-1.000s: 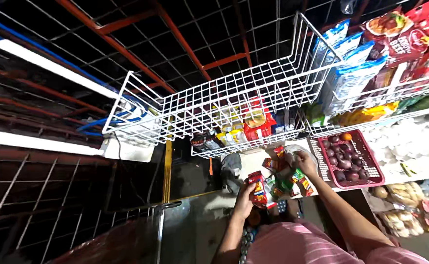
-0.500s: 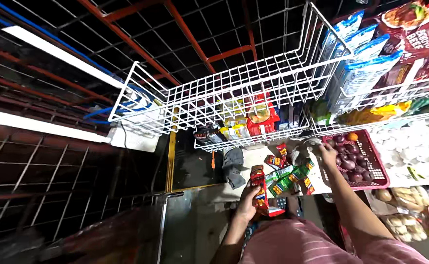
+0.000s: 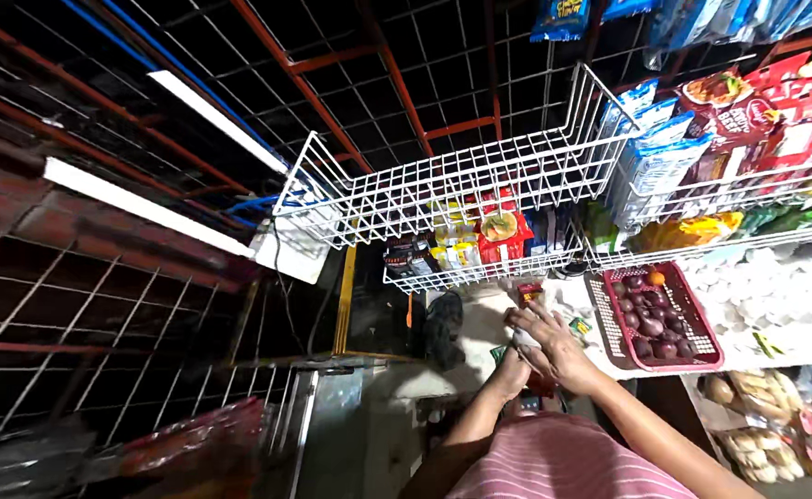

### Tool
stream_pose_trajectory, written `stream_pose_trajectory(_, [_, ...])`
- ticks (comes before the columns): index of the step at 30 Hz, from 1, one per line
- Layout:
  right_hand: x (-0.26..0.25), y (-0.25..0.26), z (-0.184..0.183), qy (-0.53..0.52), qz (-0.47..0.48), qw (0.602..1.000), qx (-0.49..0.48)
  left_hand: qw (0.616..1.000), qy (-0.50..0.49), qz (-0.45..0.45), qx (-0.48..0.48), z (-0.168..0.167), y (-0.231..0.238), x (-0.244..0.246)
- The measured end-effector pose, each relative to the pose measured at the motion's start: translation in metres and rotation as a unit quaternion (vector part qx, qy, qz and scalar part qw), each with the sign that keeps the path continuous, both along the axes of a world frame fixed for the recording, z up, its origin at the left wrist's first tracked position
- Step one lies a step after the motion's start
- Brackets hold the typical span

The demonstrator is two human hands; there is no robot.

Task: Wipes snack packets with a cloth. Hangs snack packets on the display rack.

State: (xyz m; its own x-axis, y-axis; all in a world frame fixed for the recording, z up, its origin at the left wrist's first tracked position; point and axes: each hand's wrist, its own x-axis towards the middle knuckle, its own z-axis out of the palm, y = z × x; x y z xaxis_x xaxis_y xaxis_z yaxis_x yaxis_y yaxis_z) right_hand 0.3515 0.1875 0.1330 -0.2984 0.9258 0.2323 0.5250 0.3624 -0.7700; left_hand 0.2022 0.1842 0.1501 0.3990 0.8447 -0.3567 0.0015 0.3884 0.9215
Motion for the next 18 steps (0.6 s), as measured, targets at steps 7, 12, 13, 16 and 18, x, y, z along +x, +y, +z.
stream_pose_trajectory(7, [0.012, 0.03, 0.011, 0.12, -0.111, 0.986, -0.038, 0.994, -0.106, -0.018, 0.033, -0.009, -0.008, 0.005])
stream_pose_trajectory(12, [-0.015, 0.002, 0.02, 0.072, 0.02, 0.996, 0.042, 0.933, -0.242, 0.191, -0.186, 0.017, 0.006, 0.004])
stream_pose_trajectory(13, [-0.021, -0.001, 0.017, 0.052, 0.034, 0.996, 0.058, 0.931, -0.238, 0.199, -0.192, 0.016, 0.01, 0.001])
stream_pose_trajectory(16, [-0.029, -0.005, 0.009, 0.026, 0.053, 0.996, 0.073, 0.936, -0.195, 0.232, -0.179, 0.014, 0.016, -0.004])
stream_pose_trajectory(18, [-0.034, -0.005, 0.008, 0.021, 0.055, 0.996, 0.066, 0.93, -0.17, 0.283, -0.163, 0.017, 0.02, -0.003])
